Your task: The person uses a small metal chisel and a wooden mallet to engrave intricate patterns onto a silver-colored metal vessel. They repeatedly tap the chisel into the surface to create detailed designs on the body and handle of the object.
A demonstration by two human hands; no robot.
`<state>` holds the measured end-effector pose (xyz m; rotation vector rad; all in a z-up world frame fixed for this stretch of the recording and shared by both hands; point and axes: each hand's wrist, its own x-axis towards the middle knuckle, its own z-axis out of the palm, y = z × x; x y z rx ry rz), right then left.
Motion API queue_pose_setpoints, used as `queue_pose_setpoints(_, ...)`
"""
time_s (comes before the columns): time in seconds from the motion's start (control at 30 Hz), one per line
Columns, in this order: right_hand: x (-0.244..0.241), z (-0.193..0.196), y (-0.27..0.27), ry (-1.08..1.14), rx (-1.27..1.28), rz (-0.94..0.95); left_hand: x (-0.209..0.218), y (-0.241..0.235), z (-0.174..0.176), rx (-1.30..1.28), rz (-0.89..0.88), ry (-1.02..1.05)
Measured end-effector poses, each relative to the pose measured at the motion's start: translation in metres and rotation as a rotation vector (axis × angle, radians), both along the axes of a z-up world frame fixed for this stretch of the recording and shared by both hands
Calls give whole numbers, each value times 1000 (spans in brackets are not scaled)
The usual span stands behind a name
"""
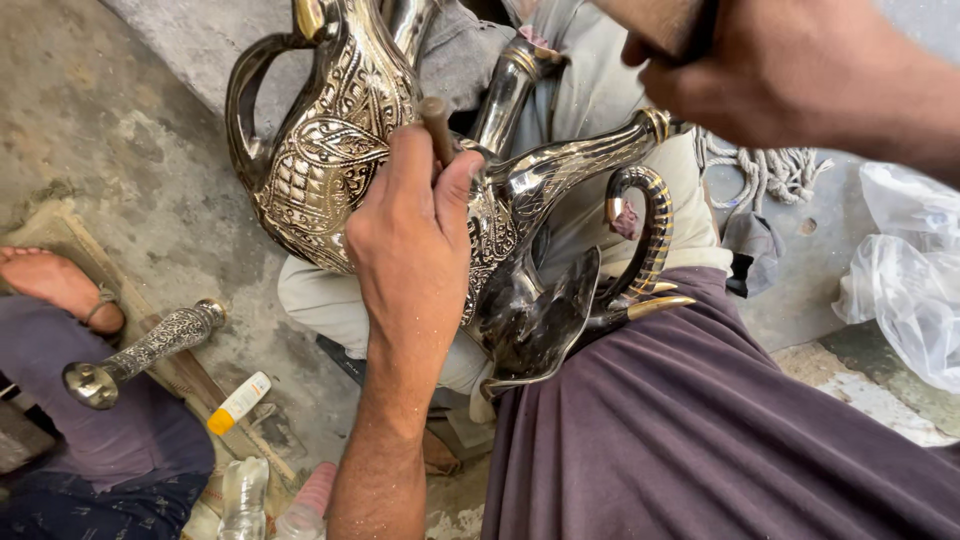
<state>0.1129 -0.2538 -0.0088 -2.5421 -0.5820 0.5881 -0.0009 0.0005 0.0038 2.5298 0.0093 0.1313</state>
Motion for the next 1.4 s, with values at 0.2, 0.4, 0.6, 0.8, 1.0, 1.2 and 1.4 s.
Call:
queue_pose_setpoints(0.2,-8,-5,-6,-192,-35,29,0,-2,5,-1,1,20)
queue_pose_setpoints(0.4,-9,-9,-10,-121,32,32,6,5,3,-16,-82,41)
queue_pose_setpoints(0.6,-17,-16,-18,-154,-41,-2,7,9,4,-113,-82,98)
queue_pose_setpoints(0.8,-23,-11,-20,-338,184,28,15,17,5,-51,-173,106)
queue_pose_setpoints(1.0,-31,1,-17,-315,248,-54,16,15,9,-104,-224,106)
queue_pose_setpoints(1.2,-44,-3,-26,-355,242,-81,17,15,10,-65,-268,92)
queue_pose_setpoints(1.4,-55,-42,-49,-260,284,-72,17,14,11,-51,-231,134)
